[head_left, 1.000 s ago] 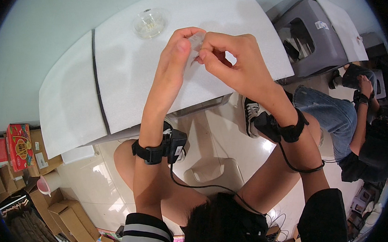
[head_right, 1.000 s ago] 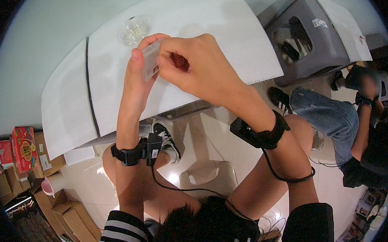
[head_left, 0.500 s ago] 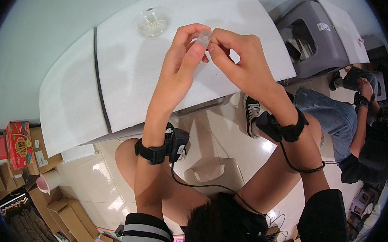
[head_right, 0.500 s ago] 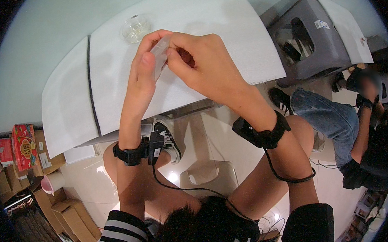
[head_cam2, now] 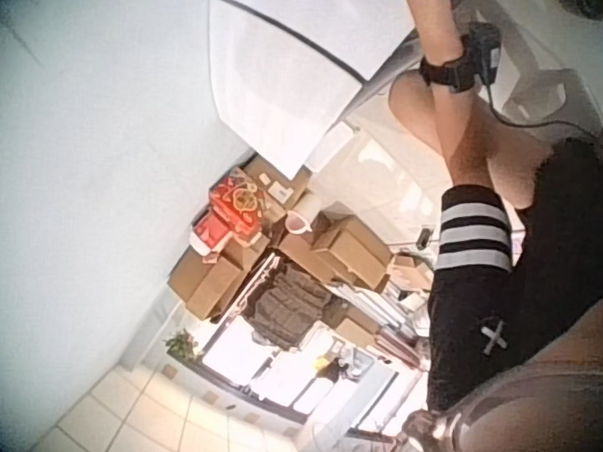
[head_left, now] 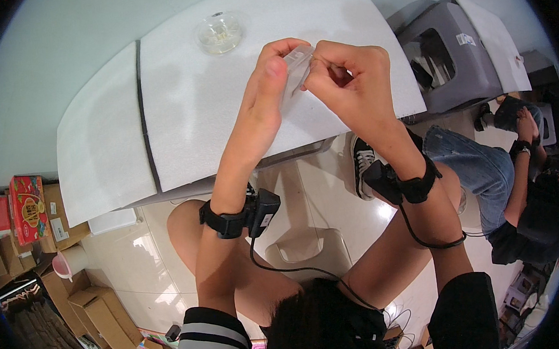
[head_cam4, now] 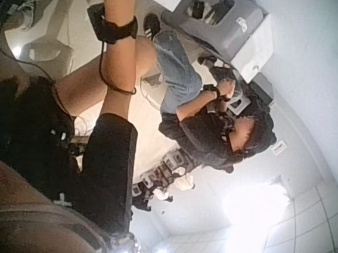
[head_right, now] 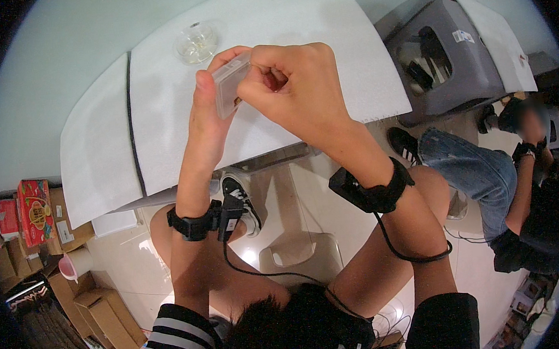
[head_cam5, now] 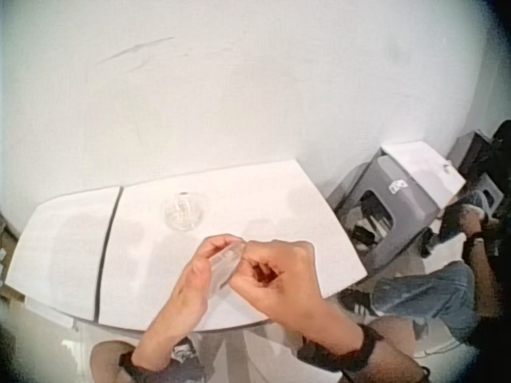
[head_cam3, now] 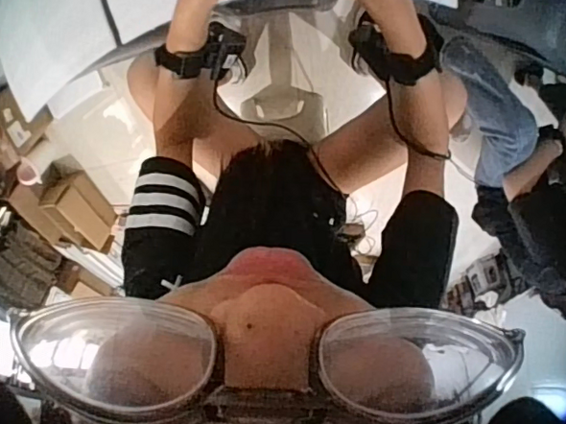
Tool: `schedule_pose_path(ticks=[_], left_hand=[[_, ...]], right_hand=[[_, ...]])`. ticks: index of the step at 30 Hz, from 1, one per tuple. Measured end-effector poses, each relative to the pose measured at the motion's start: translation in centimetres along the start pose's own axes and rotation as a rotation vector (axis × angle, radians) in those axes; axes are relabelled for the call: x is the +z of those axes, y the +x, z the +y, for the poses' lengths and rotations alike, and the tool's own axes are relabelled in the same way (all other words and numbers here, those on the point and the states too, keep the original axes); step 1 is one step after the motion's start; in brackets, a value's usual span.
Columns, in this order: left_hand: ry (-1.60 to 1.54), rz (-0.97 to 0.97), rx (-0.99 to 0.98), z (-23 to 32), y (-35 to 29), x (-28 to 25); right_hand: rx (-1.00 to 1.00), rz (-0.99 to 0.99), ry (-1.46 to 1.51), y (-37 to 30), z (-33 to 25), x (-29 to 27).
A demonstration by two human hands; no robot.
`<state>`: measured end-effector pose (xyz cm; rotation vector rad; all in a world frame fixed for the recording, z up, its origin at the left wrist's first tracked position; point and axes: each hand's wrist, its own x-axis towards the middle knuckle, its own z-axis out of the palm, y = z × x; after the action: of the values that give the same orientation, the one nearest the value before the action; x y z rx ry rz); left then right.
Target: The person assembles small transparent plastic components by hand and retrieves a red and yellow fishing lure from a small plastic box while sitting.
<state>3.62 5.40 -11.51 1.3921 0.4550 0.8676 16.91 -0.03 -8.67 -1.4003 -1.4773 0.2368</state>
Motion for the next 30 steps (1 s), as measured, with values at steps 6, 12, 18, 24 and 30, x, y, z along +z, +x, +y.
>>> schedule_pose_path(ticks=[6,12,18,24,30], left_hand=[[0.071,0.017,-0.077,0.1,0.2,-0.1],[0.055,0.025,-0.046,0.1,0.2,0.0],[0.078,0.018,0.002,0.1,0.5,-0.8],[0.016,-0.02,0.096,0.4,0.6,-0.9],[0.137,0.019,0.166,-0.4,0.9,-1.4]], right_hand=[[-0.029,0.006,0.014,0.1,-0.1,0.0],[-0.022,-0.012,0.032,0.3,-0.2,-0.2],[0.071,-0.045,0.105,0.7,0.0,-0.4],[0.087,-0.031,0.116,0.6,0.7,-0.8],[0.127,0.039,0.139,0.7,0.7,-0.9]])
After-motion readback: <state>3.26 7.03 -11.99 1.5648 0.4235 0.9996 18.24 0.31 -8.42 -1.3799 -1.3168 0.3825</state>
